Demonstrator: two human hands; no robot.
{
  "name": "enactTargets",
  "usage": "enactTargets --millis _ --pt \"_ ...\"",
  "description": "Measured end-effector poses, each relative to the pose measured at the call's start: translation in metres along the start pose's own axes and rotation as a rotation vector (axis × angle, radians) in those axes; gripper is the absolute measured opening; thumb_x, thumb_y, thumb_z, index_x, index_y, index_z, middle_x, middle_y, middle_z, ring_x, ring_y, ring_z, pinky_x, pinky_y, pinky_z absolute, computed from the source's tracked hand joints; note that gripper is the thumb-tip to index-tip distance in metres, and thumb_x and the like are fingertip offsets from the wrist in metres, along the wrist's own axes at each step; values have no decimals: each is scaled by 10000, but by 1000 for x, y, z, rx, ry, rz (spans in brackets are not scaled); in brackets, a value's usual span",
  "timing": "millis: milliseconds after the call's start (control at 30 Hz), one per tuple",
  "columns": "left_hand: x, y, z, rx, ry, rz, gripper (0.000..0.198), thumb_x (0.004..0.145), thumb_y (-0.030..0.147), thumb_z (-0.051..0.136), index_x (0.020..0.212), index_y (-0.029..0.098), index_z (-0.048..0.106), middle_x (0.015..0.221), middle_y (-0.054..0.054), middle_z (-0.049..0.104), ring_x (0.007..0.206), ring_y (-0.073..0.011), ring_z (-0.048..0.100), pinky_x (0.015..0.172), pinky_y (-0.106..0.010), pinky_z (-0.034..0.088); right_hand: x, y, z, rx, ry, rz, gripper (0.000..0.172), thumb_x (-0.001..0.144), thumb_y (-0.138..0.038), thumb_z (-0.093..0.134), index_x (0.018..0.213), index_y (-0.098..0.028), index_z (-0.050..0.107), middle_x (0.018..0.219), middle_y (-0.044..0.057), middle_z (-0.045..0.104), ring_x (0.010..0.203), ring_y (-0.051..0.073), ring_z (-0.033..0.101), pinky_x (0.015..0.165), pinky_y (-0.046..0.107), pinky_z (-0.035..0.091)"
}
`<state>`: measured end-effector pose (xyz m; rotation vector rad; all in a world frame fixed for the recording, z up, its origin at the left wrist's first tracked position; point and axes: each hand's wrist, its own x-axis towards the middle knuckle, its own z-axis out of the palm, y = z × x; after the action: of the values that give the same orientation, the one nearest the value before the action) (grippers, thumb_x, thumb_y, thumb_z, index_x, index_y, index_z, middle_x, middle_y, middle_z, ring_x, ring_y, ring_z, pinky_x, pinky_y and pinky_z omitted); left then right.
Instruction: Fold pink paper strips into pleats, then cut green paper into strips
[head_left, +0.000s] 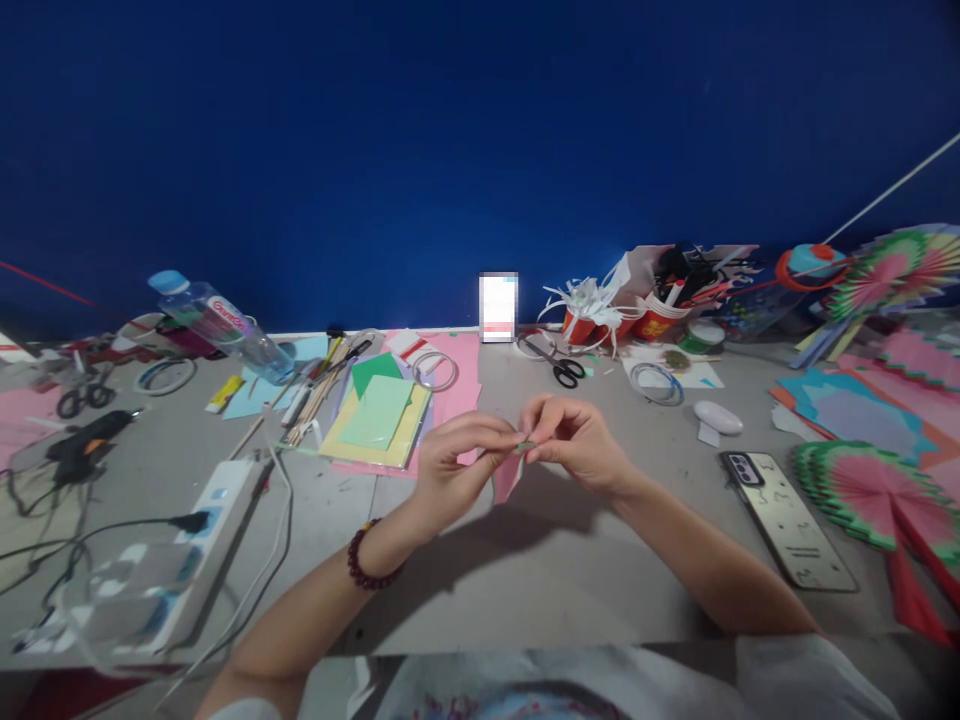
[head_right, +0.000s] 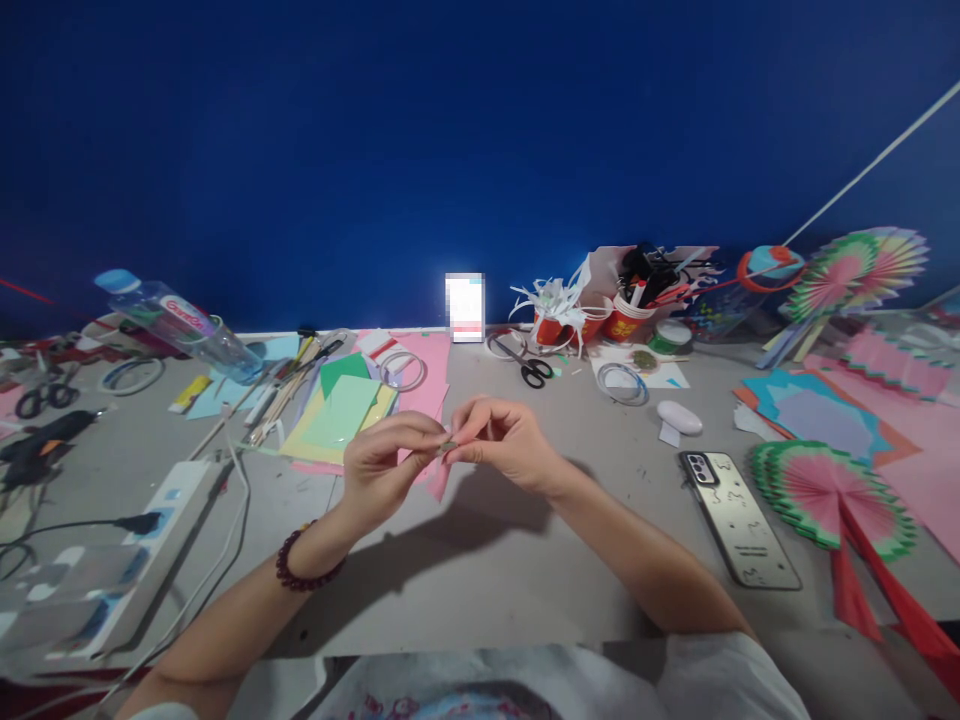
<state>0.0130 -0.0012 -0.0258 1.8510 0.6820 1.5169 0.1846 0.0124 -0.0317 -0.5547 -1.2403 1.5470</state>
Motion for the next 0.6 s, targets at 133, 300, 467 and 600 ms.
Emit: enactTargets --millis 133,300,467,600 --pt "2 -2 -4 -35 -54 1 135 801 106 684 860 205 756 768 -57 721 701 -134 664 631 -231 538 0 -4 1 -20 -25 -20 186 608 -143 850 630 -206 676 735 -12 638 632 92 619 560 226 532" --pt "5 -2 -8 -12 -91 -4 160 820 113 663 902 216 754 824 -61 730 751 -141 678 654 -235 550 0 -4 -1 -80 6 -79 157 639 -144 830 647 -224 696 732 -18 649 610 88 612 533 221 506" --pt "11 8 -16 122 -220 -121 191 819 255 683 1001 210 718 992 -83 736 935 -199 684 845 -321 546 2 -7 -5 -374 100 -251 114 665 -171 817 679 -234 722 729 11 682 684 137 630 637 287 519" --pt "12 10 -14 281 -241 -202 253 764 286 733 997 195 694 958 -68 737 887 -195 684 799 -293 548 0 -10 -5 -591 131 -319 88 712 -179 790 718 -245 731 706 11 695 679 145 606 642 293 492"
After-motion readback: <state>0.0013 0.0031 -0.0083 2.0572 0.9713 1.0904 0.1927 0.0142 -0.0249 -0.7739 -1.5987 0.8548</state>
